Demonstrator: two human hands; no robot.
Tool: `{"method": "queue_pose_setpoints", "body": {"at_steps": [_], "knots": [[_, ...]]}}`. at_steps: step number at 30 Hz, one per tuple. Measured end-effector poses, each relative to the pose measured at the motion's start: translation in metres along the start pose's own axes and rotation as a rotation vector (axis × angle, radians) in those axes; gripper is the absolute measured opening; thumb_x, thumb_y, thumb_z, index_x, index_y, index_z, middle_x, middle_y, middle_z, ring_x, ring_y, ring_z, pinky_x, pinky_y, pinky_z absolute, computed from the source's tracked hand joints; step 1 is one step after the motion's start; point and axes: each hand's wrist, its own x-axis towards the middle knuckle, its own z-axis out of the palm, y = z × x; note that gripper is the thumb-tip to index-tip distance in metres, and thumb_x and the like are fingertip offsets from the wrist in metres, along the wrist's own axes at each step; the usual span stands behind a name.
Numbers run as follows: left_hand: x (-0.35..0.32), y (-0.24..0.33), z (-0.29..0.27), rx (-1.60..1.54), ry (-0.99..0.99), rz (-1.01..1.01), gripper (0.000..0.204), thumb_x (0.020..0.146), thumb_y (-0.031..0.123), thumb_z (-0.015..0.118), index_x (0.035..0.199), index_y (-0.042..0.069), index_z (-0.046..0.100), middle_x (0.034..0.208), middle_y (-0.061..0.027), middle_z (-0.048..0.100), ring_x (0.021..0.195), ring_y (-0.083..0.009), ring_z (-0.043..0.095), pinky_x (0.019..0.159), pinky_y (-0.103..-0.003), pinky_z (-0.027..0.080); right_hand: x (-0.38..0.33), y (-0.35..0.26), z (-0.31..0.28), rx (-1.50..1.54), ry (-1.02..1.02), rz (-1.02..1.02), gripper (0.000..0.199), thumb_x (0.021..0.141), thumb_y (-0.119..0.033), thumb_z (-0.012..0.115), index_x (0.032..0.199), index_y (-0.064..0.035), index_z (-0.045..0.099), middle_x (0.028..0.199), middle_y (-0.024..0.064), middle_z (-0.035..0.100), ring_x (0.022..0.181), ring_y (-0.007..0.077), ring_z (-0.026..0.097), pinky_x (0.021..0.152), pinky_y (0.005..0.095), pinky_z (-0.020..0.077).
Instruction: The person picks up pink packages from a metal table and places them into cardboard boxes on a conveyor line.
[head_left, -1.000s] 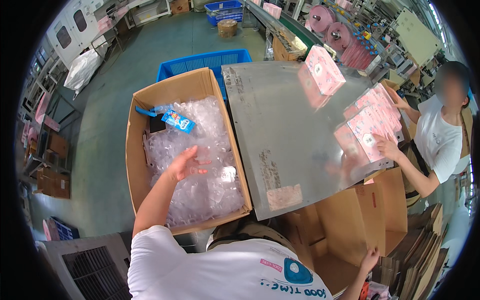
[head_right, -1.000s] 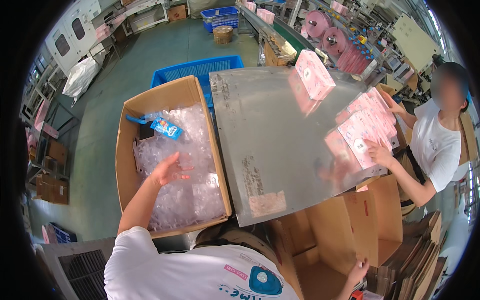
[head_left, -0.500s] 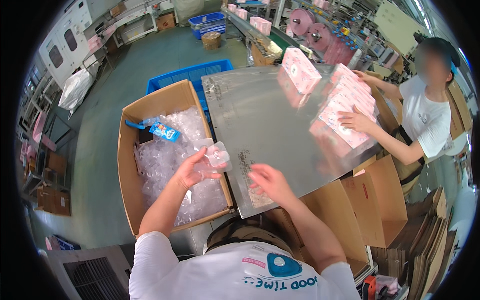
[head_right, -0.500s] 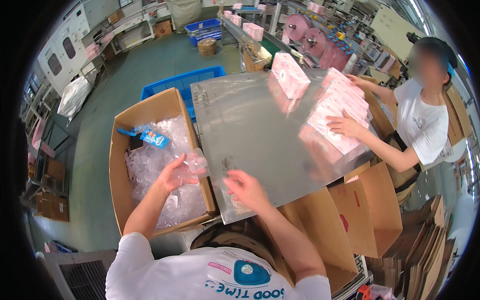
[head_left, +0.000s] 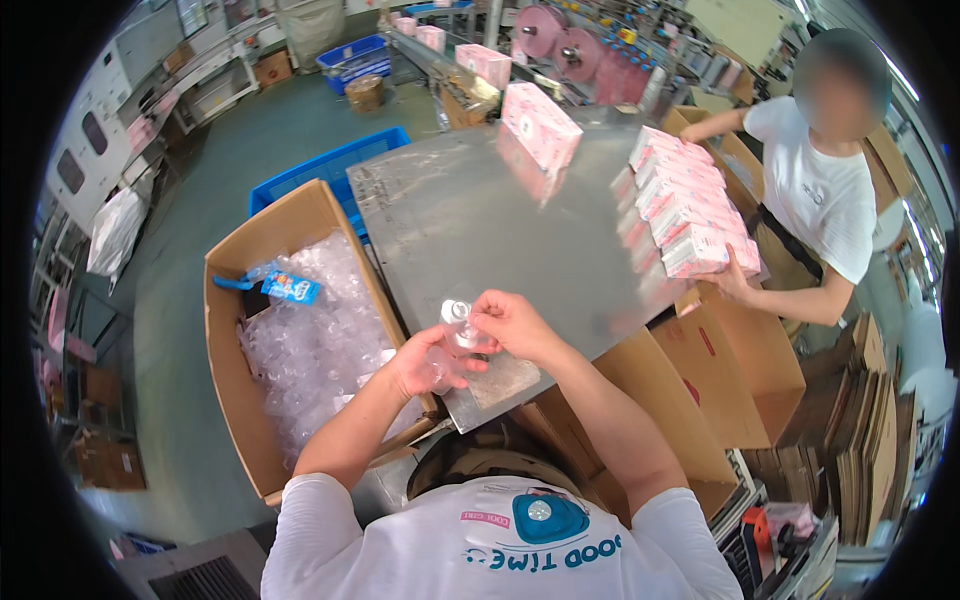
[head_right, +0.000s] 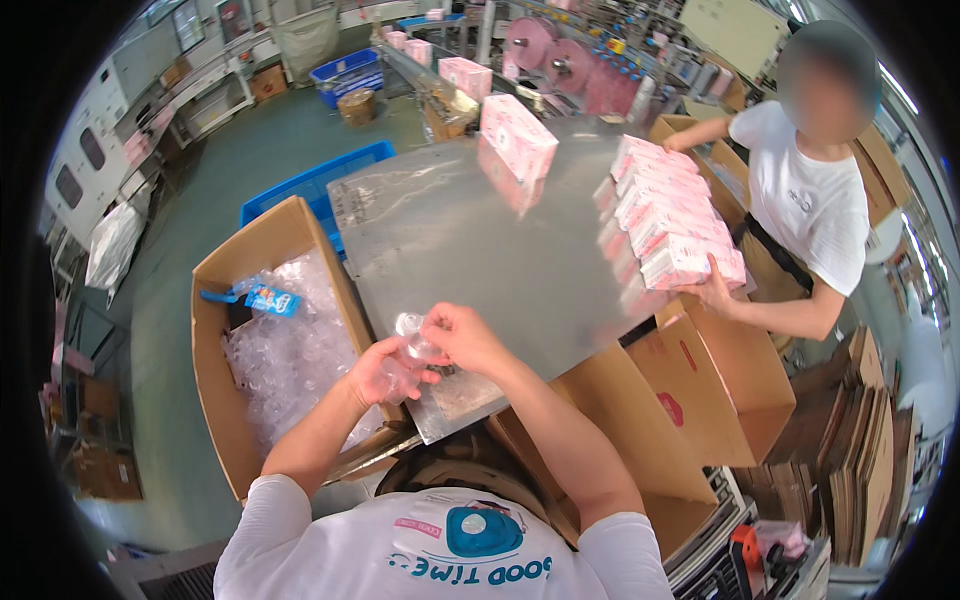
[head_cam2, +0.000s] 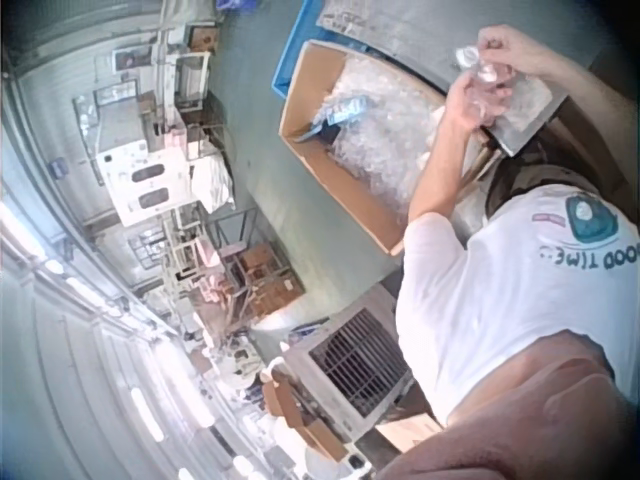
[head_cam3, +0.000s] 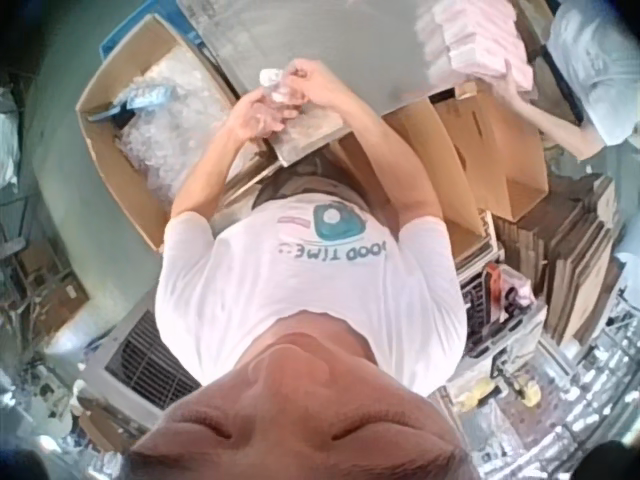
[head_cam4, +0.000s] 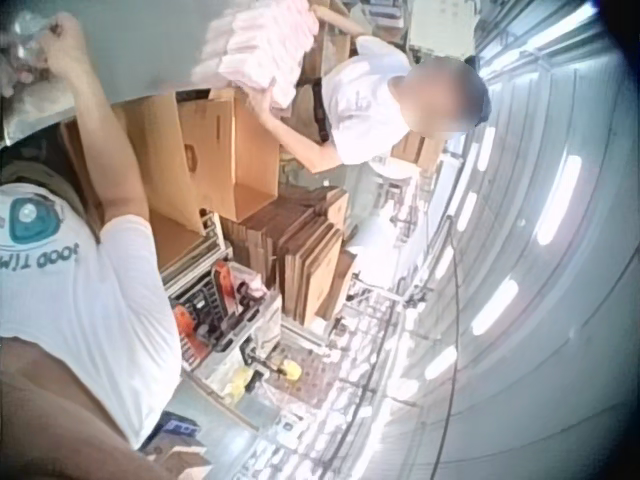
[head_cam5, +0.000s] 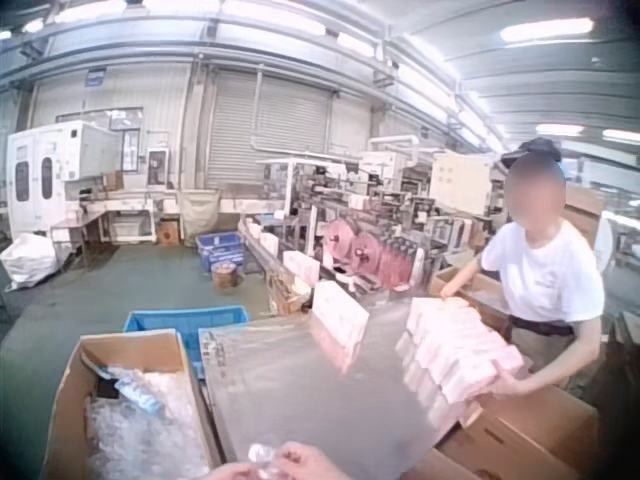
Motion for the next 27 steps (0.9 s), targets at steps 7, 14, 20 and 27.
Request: {"method": "queue_pose_setpoints", "body": {"at_steps": [7,14,20,27], "knots": [[-0.003,-0.008,0.011,-0.199,-0.246,-0.114,0.065,0.089,0.050,0.043,0.135,0.004,0.037,0.122,-0.0169,0.054,0.079,-0.0198,0.057,0.048,-0.026,0.048,-0.092,0.036,-0.080,0.145,0.520,-0.198,0.011,0.086,-0.013,0.059,0.085,-0.0025,0.055,0.069,0.0019,0.057,0.060,0.0086,0.052,0.053,0.0231,0.0432],[-0.115,0.030,-0.092,-0.268,0.009,0.439,0.066,0.092,0.046,0.043,0.140,0.005,0.025,0.123,-0.0221,0.052,0.094,-0.0306,0.061,0.062,-0.038,0.056,-0.309,0.272,-0.137,-1.171,0.640,0.709,0.013,0.084,-0.014,0.050,0.086,-0.0037,0.057,0.075,0.0162,0.065,0.073,0.0343,0.065,0.066,0.0425,0.0522],[-0.197,0.002,-0.180,0.224,1.505,0.369,0.059,0.078,0.056,0.058,0.103,0.003,0.050,0.088,-0.0039,0.046,0.090,-0.0230,0.051,0.088,-0.043,0.042,-0.341,0.400,-0.090,-1.045,0.222,1.288,0.041,0.090,-0.020,0.044,0.127,-0.0048,0.050,0.141,0.0218,0.032,0.110,0.0452,0.052,0.082,0.0560,0.0472],[-0.245,-0.011,-0.205,0.505,1.622,0.374,0.054,0.082,0.039,0.058,0.111,-0.005,0.055,0.099,-0.0094,0.059,0.087,-0.0234,0.056,0.080,-0.037,0.046,-0.336,0.383,-0.083,-0.635,-0.115,0.994,0.033,0.081,-0.031,0.056,0.098,-0.0048,0.068,0.105,0.0151,0.065,0.099,0.0284,0.062,0.082,0.0406,0.0486]]}}
